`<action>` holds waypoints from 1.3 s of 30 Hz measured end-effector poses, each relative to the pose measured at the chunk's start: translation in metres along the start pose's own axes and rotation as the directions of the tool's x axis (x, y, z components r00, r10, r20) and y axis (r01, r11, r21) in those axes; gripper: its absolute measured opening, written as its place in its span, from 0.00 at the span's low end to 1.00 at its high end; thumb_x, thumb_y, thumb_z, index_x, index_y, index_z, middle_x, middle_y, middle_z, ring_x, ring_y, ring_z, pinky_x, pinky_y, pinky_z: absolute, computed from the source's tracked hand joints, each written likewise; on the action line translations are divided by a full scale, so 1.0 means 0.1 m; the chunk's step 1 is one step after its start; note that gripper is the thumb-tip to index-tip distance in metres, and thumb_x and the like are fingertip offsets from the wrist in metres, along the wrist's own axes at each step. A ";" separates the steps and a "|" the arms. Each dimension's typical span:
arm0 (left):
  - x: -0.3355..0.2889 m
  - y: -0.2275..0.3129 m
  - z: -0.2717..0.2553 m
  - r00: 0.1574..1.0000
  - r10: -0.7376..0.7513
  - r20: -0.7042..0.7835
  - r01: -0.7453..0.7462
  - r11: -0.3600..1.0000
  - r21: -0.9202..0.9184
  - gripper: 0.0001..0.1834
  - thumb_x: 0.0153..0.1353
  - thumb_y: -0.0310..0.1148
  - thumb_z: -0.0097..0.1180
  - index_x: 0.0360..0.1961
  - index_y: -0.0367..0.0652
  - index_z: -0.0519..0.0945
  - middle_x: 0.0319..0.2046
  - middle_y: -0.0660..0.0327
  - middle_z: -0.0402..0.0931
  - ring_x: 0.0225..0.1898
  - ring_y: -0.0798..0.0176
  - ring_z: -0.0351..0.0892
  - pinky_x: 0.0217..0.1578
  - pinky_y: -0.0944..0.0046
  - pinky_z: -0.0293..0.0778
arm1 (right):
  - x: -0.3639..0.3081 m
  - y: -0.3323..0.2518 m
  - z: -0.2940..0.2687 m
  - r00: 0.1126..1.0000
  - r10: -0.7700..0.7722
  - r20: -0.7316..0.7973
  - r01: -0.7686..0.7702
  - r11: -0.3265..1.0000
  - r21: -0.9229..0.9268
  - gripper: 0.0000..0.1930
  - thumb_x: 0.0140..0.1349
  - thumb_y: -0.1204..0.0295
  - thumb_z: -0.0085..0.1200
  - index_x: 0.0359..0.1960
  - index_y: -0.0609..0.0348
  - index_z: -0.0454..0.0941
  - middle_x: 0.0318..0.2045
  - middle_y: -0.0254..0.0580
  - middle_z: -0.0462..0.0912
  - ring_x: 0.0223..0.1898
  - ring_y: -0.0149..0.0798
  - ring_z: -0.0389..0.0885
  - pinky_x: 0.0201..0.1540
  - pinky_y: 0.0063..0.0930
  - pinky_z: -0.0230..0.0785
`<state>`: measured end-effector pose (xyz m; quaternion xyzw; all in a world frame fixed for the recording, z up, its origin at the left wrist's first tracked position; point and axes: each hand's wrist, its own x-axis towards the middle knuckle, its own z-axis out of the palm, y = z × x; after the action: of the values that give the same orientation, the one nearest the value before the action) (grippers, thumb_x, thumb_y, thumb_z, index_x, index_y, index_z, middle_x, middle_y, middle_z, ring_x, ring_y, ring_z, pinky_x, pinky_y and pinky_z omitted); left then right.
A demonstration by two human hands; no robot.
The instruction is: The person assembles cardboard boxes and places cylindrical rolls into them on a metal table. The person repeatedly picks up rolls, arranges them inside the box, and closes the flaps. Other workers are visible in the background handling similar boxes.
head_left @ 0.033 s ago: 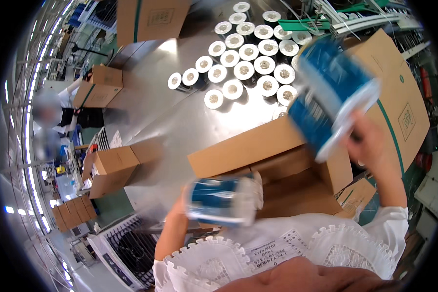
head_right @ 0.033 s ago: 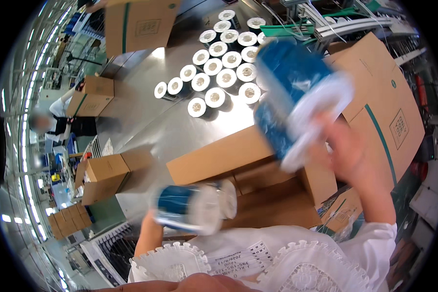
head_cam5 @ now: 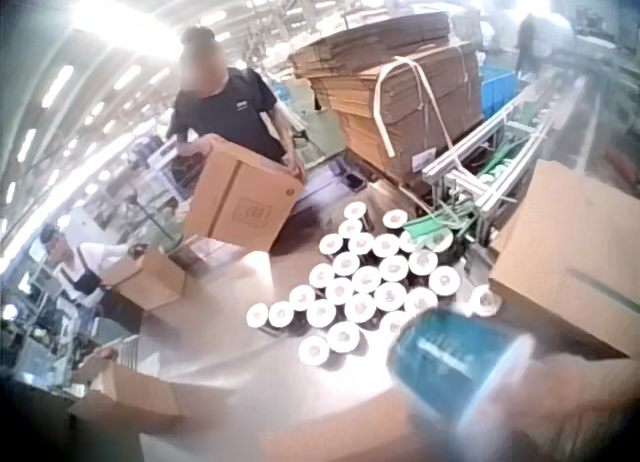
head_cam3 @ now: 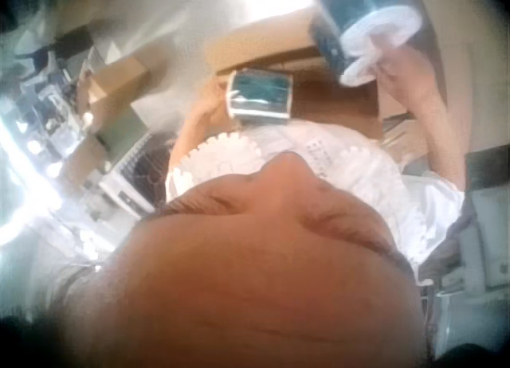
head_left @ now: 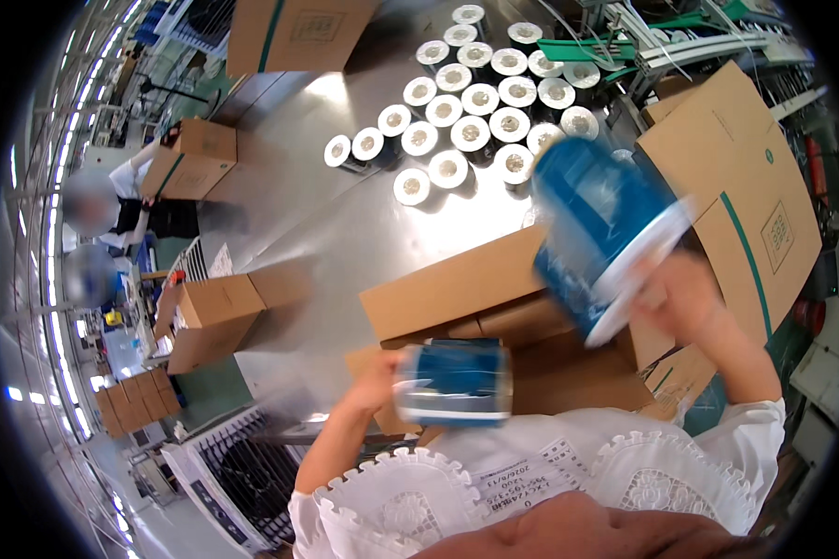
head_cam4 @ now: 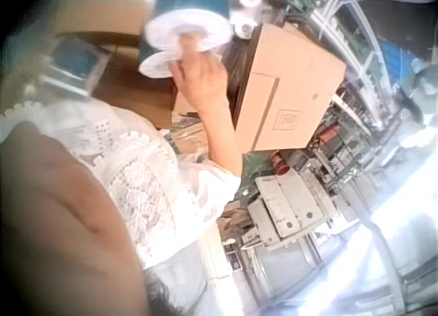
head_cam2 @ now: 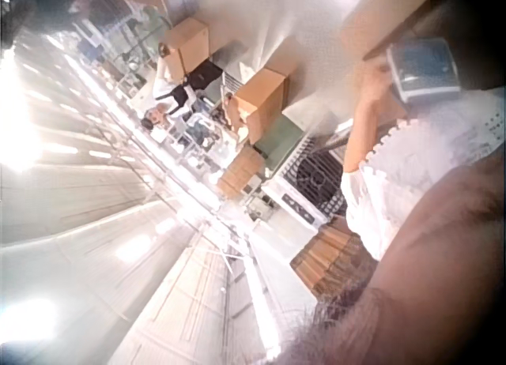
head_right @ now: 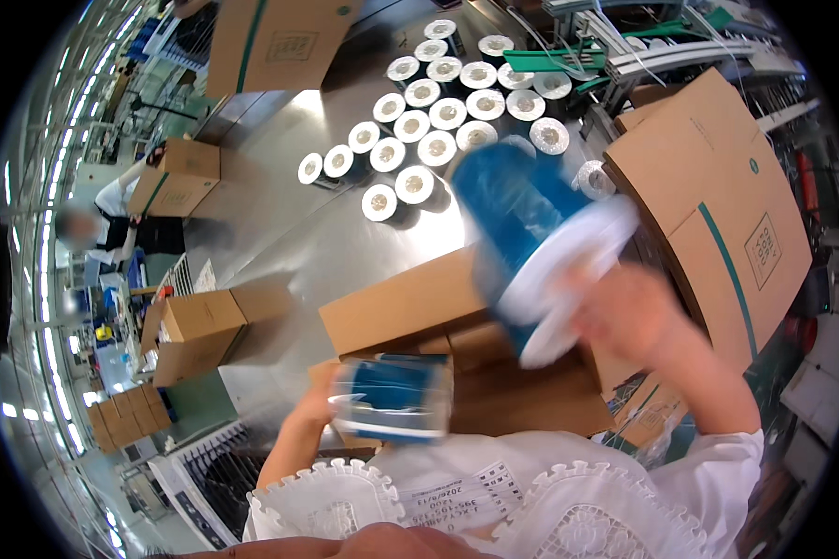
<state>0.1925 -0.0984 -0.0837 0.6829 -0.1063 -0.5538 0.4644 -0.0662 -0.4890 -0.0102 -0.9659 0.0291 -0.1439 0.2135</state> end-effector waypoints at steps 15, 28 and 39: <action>0.84 0.54 0.36 0.823 -0.280 0.495 0.003 0.873 0.488 0.16 0.63 0.41 0.54 0.46 0.42 0.81 0.38 0.59 0.81 0.39 0.67 0.80 0.37 0.68 0.77 | 0.30 -1.14 3.08 0.608 -0.421 0.673 -0.130 0.784 0.607 0.28 0.55 0.59 0.62 0.52 0.65 0.72 0.40 0.51 0.82 0.43 0.45 0.81 0.48 0.33 0.72; 3.98 0.61 0.06 0.742 0.148 -0.654 0.528 0.471 0.706 0.45 0.41 0.71 0.57 0.59 0.61 0.72 0.58 0.44 0.63 0.59 0.43 0.63 0.55 0.41 0.61 | 0.26 1.57 2.47 0.506 0.548 0.666 -0.593 0.782 -0.193 0.39 0.52 0.65 0.61 0.65 0.55 0.57 0.33 0.58 0.81 0.36 0.55 0.81 0.39 0.44 0.72; 2.31 1.58 -0.54 0.916 0.340 -0.211 -0.177 0.818 0.548 0.19 0.54 0.42 0.61 0.41 0.39 0.83 0.31 0.63 0.82 0.35 0.71 0.79 0.38 0.70 0.72 | 0.13 1.80 2.94 0.518 0.672 0.530 -0.854 0.374 0.361 0.40 0.48 0.65 0.65 0.62 0.64 0.61 0.32 0.60 0.80 0.36 0.54 0.81 0.39 0.42 0.72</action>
<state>0.3812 -0.3087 -0.1192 0.8369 -0.2723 -0.3254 0.3457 0.0323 -0.5353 -0.3374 -0.7298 0.3997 0.1176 0.5421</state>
